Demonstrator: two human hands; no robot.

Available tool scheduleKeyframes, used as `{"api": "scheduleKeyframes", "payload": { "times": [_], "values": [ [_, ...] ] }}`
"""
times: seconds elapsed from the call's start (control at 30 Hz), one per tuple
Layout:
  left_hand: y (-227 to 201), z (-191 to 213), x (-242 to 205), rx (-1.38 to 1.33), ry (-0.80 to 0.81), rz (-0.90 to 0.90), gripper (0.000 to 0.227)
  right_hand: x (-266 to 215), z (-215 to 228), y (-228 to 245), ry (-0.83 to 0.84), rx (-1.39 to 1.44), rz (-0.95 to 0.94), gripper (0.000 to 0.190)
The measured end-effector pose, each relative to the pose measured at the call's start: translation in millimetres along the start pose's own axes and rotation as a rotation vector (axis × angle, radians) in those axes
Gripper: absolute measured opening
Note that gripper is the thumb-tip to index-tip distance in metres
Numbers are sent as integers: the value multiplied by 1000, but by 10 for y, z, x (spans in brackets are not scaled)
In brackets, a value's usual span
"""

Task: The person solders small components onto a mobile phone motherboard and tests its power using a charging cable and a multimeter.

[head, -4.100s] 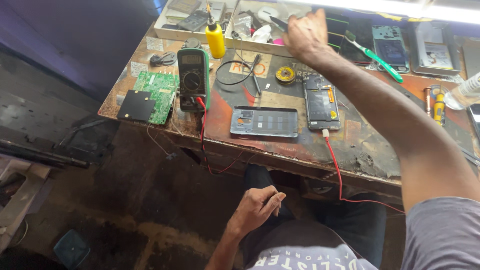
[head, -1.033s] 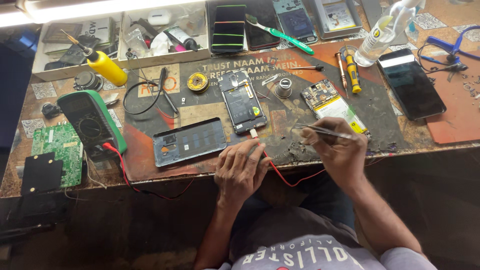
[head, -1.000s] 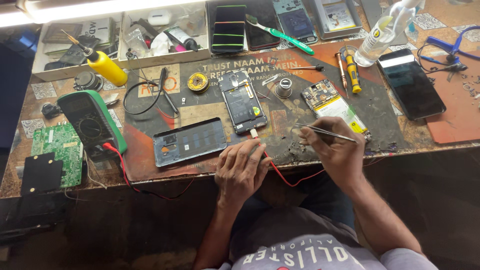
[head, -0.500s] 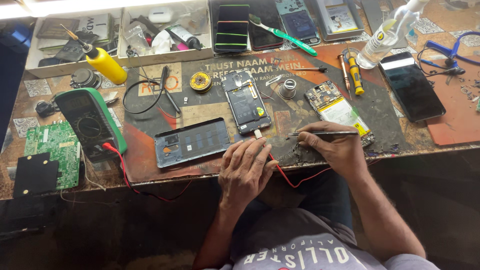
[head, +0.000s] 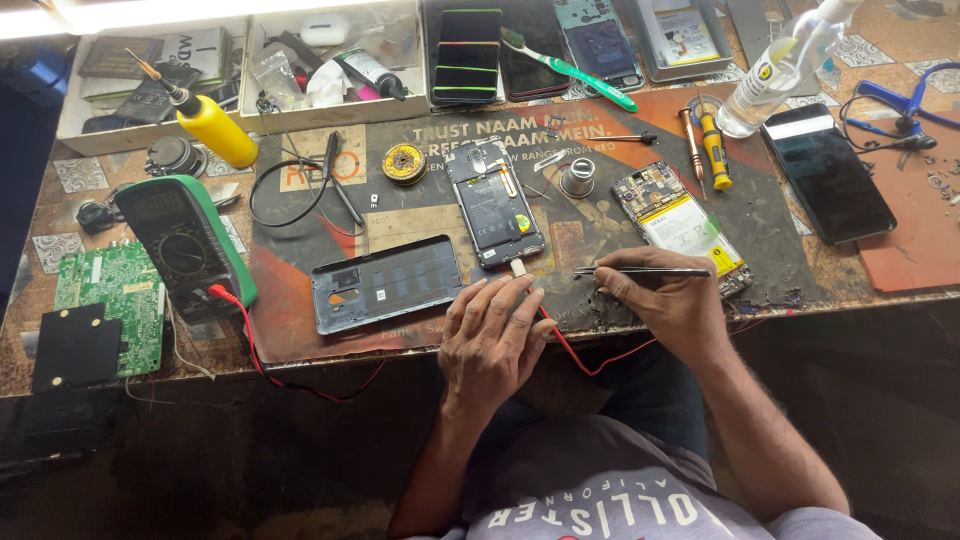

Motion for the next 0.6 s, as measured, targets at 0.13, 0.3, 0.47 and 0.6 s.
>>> {"api": "scheduleKeyframes", "payload": {
  "times": [0.13,0.3,0.47,0.6],
  "values": [
    [11,-12,-14,-2,3,7,33,12,9,11,-5,-42,13,19],
    [15,-15,-16,-7,0,4,34,28,-24,-112,15,55,-62,18],
    [15,-8,-20,-12,-2,9,34,62,-32,-161,49,129,-63,17],
    [20,-11,-24,-10,-3,12,34,52,-47,-198,58,91,-102,17]
  ]
}}
Point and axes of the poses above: each hand's wrist, its own x-axis towards the middle knuckle, its own z-axis out of the back of the hand, y = z × x, the point moved 9 cm from there along x, towards the middle knuckle, and after that the axes turned 9 degrees about -x, right-handed, at the moved point
